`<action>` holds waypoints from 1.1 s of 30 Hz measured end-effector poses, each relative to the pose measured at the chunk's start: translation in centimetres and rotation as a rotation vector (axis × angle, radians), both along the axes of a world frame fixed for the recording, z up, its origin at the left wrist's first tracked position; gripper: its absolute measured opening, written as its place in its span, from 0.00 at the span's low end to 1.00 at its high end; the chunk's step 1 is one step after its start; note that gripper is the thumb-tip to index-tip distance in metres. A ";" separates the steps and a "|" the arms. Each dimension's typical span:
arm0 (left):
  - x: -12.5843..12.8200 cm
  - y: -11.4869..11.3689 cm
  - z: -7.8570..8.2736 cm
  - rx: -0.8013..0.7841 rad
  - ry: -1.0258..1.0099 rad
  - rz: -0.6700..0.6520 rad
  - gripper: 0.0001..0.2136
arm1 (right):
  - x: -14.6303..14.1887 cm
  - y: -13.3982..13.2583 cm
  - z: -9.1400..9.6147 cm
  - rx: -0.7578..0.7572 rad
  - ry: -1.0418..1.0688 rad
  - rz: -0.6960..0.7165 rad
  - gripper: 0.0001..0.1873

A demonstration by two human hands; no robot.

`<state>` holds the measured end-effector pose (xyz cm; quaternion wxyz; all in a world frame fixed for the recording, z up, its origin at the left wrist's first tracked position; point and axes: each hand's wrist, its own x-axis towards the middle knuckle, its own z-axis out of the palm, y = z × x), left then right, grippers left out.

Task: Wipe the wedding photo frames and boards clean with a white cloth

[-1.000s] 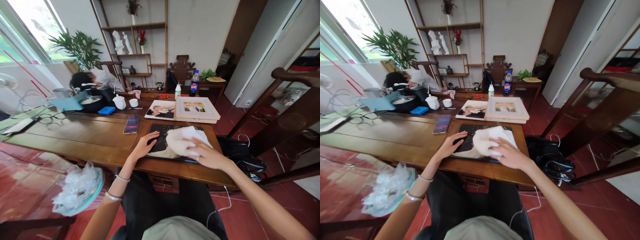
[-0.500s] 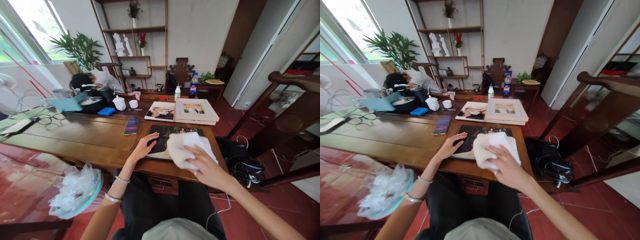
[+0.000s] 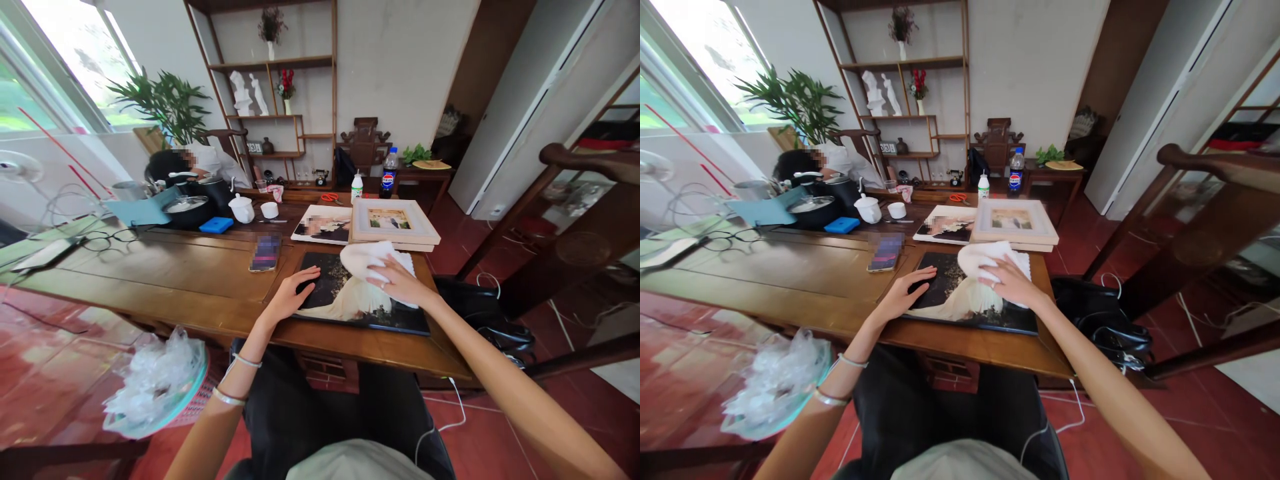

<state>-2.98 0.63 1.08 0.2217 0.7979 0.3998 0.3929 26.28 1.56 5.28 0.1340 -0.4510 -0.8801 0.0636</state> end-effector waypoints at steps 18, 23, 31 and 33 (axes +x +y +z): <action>-0.1 0.0 -0.1 -0.002 -0.022 -0.025 0.15 | -4.3 -11.1 0.1 0.008 -0.012 0.424 0.19; 0.0 0.0 0.0 -0.013 -0.001 0.003 0.15 | -1.1 -4.4 0.0 0.089 -0.010 0.197 0.16; 0.0 0.1 -0.2 -0.007 -0.018 -0.001 0.15 | 2.0 -4.3 -0.2 0.113 -0.085 0.026 0.17; 0.1 0.1 -0.2 -0.008 -0.020 -0.001 0.15 | 1.5 -7.6 0.1 0.068 -0.059 0.078 0.16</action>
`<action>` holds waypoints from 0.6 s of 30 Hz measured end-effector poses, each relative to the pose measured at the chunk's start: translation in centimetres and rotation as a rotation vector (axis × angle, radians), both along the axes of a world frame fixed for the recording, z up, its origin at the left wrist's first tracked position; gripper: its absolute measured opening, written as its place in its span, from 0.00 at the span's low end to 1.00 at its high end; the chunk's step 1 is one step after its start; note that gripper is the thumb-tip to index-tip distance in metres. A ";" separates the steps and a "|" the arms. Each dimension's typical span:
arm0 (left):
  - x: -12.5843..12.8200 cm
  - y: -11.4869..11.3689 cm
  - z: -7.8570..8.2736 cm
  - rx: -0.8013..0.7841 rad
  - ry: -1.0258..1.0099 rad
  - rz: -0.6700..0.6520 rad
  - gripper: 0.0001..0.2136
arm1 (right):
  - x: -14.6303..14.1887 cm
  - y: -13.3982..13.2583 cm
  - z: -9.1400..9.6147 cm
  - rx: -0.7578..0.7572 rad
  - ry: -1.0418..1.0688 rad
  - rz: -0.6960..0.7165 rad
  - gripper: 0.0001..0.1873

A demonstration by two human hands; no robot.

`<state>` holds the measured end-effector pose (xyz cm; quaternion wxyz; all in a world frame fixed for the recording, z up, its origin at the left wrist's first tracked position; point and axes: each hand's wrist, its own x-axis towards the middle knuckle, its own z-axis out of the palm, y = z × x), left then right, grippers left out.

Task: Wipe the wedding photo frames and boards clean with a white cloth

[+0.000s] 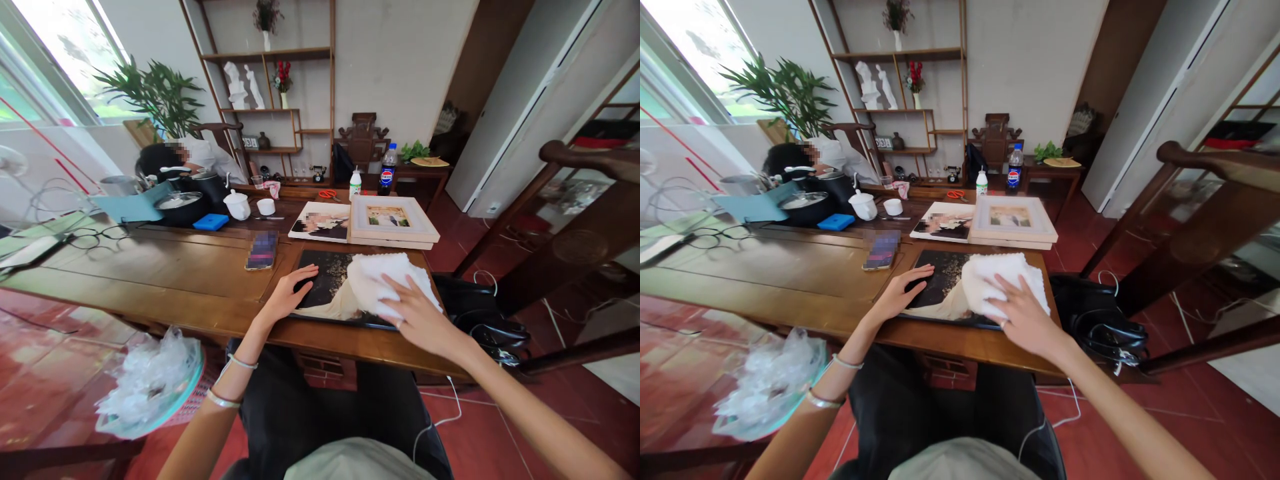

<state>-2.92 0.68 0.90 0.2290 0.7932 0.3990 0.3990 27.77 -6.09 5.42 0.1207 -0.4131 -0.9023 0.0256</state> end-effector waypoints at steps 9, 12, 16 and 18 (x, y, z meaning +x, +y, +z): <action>0.0 0.0 0.2 -0.009 0.021 -0.004 0.15 | -0.4 -2.1 0.9 -0.116 0.020 0.137 0.16; -0.1 0.0 0.1 -0.010 0.024 -0.009 0.15 | 0.5 3.4 0.5 -0.054 0.003 0.068 0.17; -0.1 0.0 0.2 -0.017 0.010 -0.003 0.15 | 1.0 8.6 0.0 0.024 0.015 -0.053 0.20; 0.0 0.0 0.2 -0.019 0.004 -0.003 0.15 | 0.8 8.7 -0.1 0.039 0.008 -0.089 0.19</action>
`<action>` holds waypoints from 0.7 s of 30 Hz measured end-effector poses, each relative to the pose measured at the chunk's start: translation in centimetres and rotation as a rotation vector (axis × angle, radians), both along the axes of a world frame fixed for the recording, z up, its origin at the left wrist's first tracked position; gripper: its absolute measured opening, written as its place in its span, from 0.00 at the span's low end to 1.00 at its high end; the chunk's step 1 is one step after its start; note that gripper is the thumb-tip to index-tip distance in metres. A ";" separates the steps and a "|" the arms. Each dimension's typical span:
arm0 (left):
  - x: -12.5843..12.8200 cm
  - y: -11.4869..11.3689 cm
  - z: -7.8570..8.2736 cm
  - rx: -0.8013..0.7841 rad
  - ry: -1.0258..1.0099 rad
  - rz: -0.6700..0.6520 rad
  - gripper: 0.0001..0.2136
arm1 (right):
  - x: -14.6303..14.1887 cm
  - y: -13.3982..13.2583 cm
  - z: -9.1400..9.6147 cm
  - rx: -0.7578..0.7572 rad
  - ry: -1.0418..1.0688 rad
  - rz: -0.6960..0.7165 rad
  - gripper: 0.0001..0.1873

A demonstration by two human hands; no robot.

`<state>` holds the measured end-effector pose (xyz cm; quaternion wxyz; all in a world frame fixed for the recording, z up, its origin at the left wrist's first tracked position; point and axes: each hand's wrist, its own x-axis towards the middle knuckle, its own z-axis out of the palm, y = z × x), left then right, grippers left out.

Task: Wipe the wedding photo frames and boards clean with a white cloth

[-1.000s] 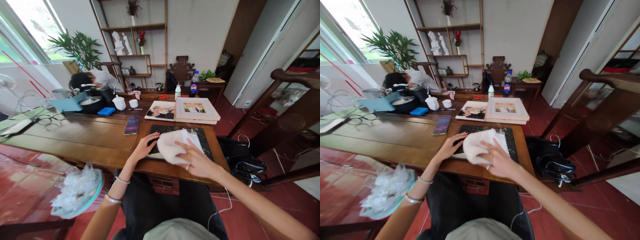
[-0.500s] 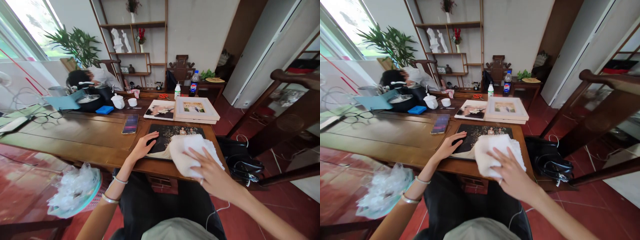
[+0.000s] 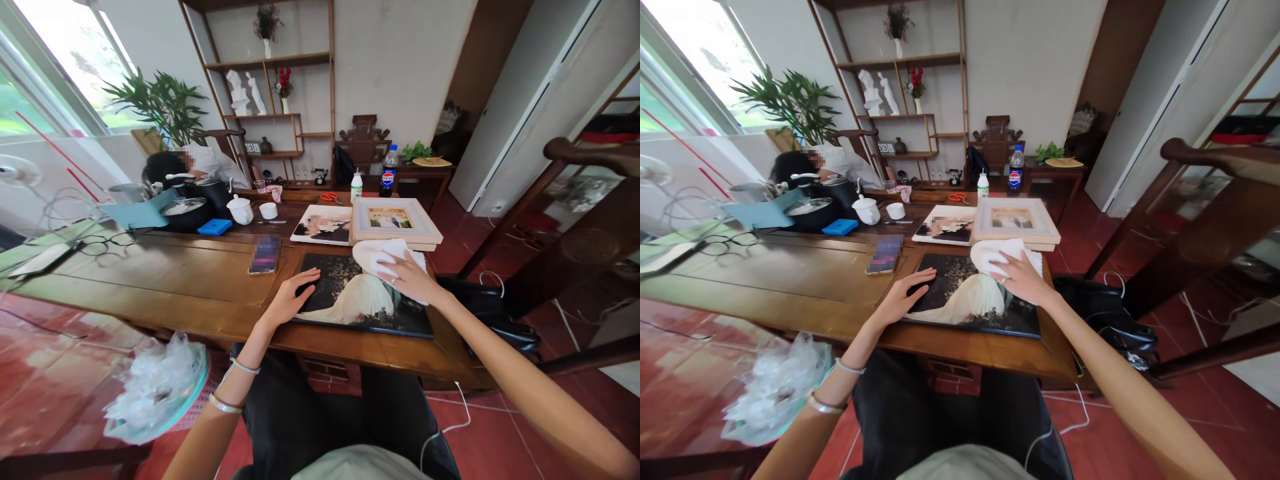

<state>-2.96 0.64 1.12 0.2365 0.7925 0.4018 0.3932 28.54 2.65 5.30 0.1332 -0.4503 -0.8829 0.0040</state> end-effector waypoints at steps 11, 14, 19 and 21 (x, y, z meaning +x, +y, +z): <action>0.1 0.0 0.0 0.009 0.022 0.009 0.15 | -4.7 -11.3 1.0 -0.147 0.008 0.295 0.26; 0.1 0.0 0.0 0.012 0.030 0.011 0.15 | -4.6 -7.5 0.6 -0.127 0.027 0.274 0.24; 0.0 0.1 0.0 0.013 0.031 0.006 0.15 | -4.9 0.4 -0.1 -0.054 -0.013 0.155 0.24; 0.0 0.1 -0.1 0.012 0.028 0.005 0.15 | -5.4 1.5 -0.3 -0.027 -0.022 0.105 0.25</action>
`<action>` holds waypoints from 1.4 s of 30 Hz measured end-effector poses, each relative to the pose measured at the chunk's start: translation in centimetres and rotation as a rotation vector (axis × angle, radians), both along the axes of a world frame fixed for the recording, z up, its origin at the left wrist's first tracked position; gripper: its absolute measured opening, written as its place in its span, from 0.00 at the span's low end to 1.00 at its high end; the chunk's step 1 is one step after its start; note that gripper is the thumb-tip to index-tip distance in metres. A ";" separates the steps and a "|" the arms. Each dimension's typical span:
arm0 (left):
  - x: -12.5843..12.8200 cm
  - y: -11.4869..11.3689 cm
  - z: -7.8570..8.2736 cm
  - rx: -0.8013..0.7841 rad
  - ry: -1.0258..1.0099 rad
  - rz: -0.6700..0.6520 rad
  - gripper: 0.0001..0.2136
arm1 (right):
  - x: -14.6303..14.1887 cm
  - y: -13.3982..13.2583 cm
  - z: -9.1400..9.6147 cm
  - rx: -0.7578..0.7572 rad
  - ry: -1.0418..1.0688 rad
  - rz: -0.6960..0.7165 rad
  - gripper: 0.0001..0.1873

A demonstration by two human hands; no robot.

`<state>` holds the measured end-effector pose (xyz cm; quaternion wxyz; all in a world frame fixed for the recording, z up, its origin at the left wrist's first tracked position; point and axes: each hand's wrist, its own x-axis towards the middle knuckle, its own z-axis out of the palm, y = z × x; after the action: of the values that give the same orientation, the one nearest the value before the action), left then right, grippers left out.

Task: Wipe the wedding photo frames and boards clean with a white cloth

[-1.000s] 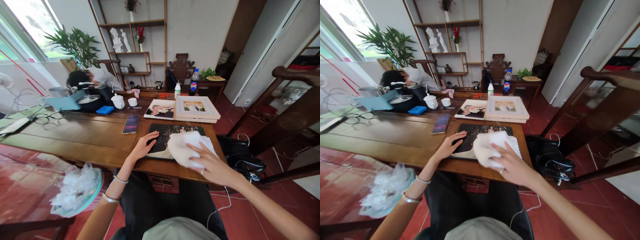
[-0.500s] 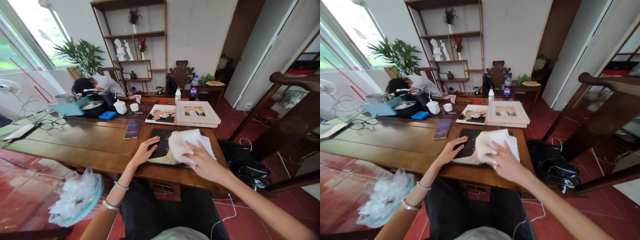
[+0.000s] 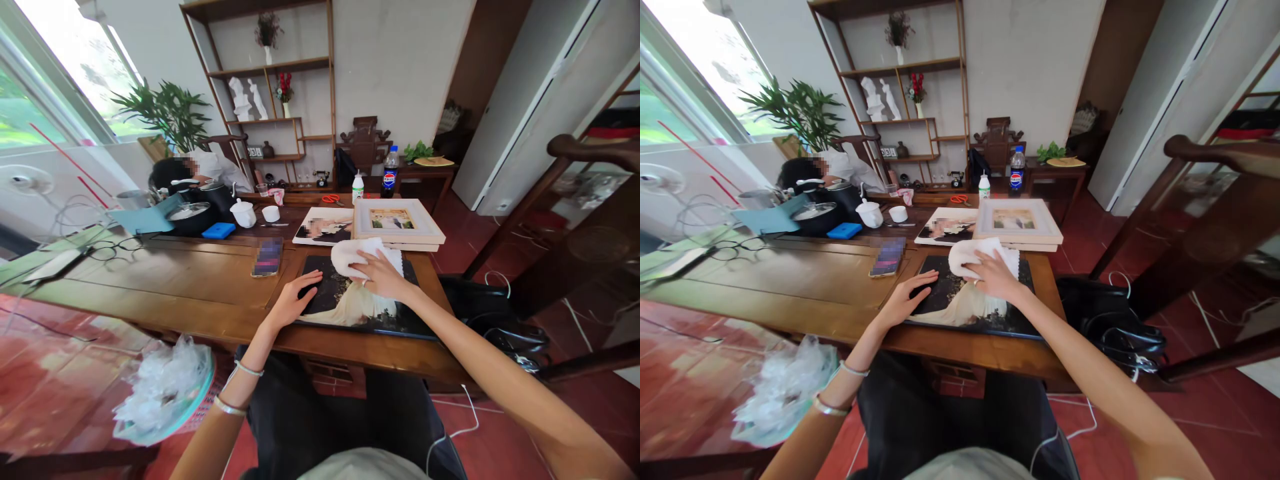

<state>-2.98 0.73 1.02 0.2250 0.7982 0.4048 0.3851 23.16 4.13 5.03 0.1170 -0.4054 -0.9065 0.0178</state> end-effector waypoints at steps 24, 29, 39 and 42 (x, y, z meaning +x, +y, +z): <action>0.3 -0.4 0.2 -0.076 -0.107 0.028 0.20 | -4.4 -9.1 0.4 -0.094 0.030 0.282 0.25; 0.3 -0.5 0.5 -0.084 -0.080 0.025 0.20 | -3.3 -10.7 1.4 -0.193 0.068 0.435 0.25; 0.2 0.4 -0.3 0.050 0.055 0.008 0.16 | 0.4 -3.6 0.0 -0.217 0.319 -0.143 0.25; 0.3 0.6 -0.3 0.067 0.062 0.010 0.14 | -2.0 -0.7 0.2 -0.200 0.330 -0.121 0.24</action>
<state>-2.71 1.32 0.67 0.1835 0.8149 0.4023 0.3748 21.19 3.41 5.26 0.2242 -0.4601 -0.8428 0.1669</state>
